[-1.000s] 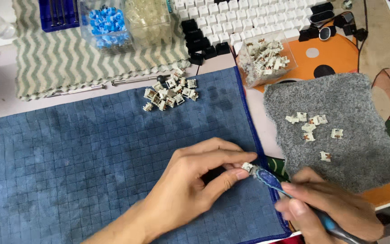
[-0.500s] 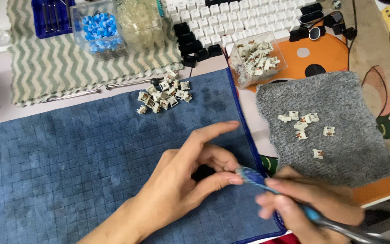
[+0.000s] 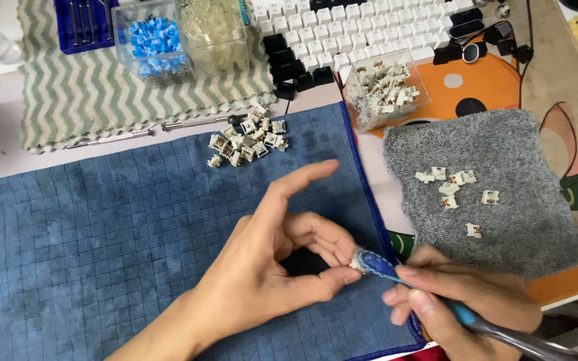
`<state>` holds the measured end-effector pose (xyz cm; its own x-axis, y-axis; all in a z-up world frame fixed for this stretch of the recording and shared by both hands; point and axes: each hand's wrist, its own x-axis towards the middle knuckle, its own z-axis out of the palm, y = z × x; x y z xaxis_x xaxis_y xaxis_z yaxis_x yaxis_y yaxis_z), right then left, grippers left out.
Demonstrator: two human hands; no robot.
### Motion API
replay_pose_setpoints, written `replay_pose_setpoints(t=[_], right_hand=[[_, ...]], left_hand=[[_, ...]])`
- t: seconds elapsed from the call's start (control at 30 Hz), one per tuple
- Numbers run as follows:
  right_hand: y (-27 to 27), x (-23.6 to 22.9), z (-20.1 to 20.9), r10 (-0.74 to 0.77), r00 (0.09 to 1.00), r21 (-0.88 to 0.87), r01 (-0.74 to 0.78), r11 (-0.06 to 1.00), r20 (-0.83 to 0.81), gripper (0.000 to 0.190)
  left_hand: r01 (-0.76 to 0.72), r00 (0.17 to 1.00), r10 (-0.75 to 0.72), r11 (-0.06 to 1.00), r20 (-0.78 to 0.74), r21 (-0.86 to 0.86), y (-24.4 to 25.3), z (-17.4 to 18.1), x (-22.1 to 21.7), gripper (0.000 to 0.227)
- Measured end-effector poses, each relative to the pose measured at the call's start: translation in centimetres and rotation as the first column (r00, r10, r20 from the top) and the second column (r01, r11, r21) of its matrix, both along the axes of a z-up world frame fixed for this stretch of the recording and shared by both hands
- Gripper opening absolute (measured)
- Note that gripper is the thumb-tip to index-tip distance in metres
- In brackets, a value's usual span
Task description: The person cleans individual mechanical keyboard switches using a toothbrush. They pick up each switch from a pile, brush it, and place it on a cloth. The process is repeated for multiple switches.
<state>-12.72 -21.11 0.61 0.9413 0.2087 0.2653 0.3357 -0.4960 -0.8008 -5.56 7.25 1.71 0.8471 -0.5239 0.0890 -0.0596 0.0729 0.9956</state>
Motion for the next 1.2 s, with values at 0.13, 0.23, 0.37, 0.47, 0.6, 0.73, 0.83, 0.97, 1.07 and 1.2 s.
replay_pose_setpoints(t=[0.13,0.23,0.37,0.47,0.6,0.73,0.83,0.97,1.07,1.2], right_hand=[[-1.3,-0.3,-0.8,0.014,1.000,0.021,-0.014,1.000,-0.002,0.028],[-1.5,0.5,-0.3,0.109,0.994,0.003,-0.109,0.994,-0.012,0.032],[-1.9,-1.2,-0.5,-0.060,0.987,0.070,0.071,0.995,-0.149,0.030],[-3.1,-1.6,-1.9,-0.054,0.985,-0.068,0.043,0.997,-0.162,0.038],[-1.2,-1.1,-0.5,-0.021,0.996,0.023,0.023,0.999,-0.082,0.028],[-0.1,-1.2,-0.1,-0.215,0.966,-0.073,0.206,0.976,-0.143,0.029],[-0.1,-1.1,-0.5,-0.149,0.988,0.020,0.150,0.989,-0.047,0.024],[1.3,-0.2,0.6,-0.113,0.993,-0.048,0.111,0.993,-0.026,0.023],[1.6,-0.8,0.8,-0.229,0.972,-0.003,0.229,0.973,-0.053,0.022],[1.8,0.0,0.5,-0.108,0.994,0.019,0.108,0.994,0.019,0.020]], left_hand=[[-0.007,0.990,-0.017,0.985,-0.137,-0.170,-0.3,-0.2,-0.1,0.096],[-0.016,0.979,-0.030,0.975,-0.203,-0.223,-0.4,-0.4,-0.1,0.098],[-0.071,0.951,-0.024,0.954,-0.309,-0.293,-0.7,-0.8,-0.1,0.097],[-0.084,0.933,-0.041,0.941,-0.358,-0.328,-1.1,-1.0,-0.3,0.097],[-0.087,0.918,-0.049,0.943,-0.393,-0.322,-1.1,-1.1,-0.2,0.098],[-0.115,0.917,-0.016,0.946,-0.399,-0.302,-1.2,-1.2,-0.2,0.093],[-0.130,0.915,-0.004,0.943,-0.403,-0.305,-1.3,-1.2,-0.3,0.091],[-0.124,0.942,0.041,0.964,-0.332,-0.234,-1.2,-0.8,-0.5,0.089],[-0.172,0.954,0.113,0.964,-0.278,-0.200,-1.4,-1.0,-0.7,0.088],[-0.161,0.983,0.147,0.980,-0.112,-0.119,-1.2,-0.9,-0.6,0.086]])
